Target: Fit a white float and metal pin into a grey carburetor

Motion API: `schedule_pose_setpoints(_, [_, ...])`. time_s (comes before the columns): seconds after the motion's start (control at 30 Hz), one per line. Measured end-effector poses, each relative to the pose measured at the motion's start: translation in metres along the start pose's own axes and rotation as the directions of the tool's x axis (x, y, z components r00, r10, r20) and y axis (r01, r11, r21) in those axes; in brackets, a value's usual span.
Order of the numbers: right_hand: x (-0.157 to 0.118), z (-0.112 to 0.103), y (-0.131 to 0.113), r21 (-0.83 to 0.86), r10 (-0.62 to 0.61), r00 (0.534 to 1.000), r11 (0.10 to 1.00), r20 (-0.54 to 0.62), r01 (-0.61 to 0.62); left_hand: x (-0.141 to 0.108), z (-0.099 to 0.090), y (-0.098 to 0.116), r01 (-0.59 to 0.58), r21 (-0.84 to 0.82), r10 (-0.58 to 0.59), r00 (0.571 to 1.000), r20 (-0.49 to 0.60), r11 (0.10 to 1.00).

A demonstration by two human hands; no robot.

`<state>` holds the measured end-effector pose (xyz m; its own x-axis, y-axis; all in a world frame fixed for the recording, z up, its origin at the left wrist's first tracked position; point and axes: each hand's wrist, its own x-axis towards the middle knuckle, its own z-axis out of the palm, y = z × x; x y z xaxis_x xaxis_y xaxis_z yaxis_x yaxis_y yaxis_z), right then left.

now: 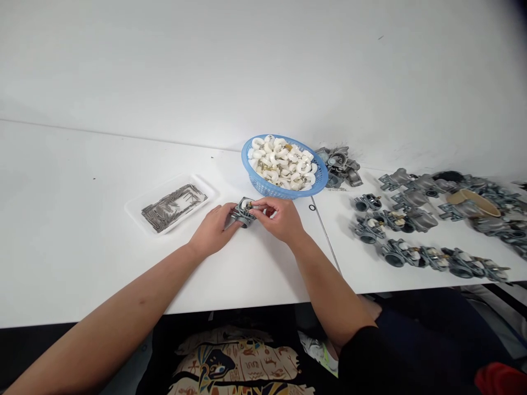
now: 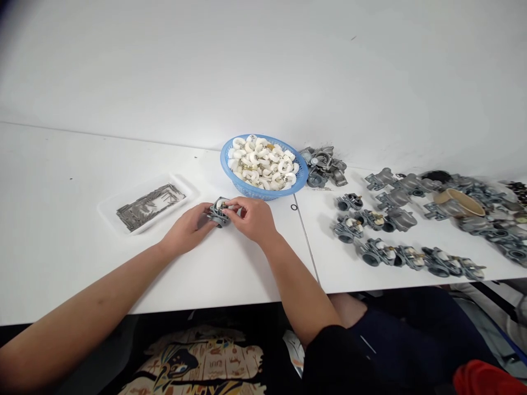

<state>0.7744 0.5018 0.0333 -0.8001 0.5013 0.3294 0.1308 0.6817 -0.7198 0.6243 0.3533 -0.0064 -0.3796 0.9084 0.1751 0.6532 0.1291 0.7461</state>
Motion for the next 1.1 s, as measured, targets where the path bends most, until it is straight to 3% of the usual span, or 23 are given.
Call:
schedule_pose_setpoints(0.3, [0.0, -0.005, -0.006, -0.078, -0.024, 0.999, 0.997, 0.025, 0.026, -0.002, -0.001, 0.002, 0.085, -0.044, -0.087, 0.995, -0.048, 0.995])
schedule_pose_setpoints(0.5, [-0.001, -0.002, -0.007, 0.122, 0.082, 0.982, 0.987, 0.169, -0.104, -0.001, -0.003, -0.001, 0.14, -0.123, -0.142, 0.99, -0.012, 0.983])
schedule_pose_setpoints(0.73, [0.0, -0.002, -0.003, 0.262, 0.115, 0.981, 0.953, 0.159, -0.154, -0.002, -0.005, 0.004, 0.158, -0.105, -0.161, 0.987, -0.02, 0.982])
schedule_pose_setpoints(0.97, [0.003, 0.002, 0.004, 0.293, 0.102, 0.981, 0.945, 0.166, -0.148, -0.003, -0.004, 0.004, 0.176, -0.051, -0.178, 0.984, -0.026, 0.983])
schedule_pose_setpoints(1.1, [0.004, 0.004, 0.004, 0.309, 0.078, 0.981, 0.942, 0.18, -0.131, -0.005, -0.001, 0.003, 0.171, -0.113, -0.178, 0.982, -0.055, 0.979])
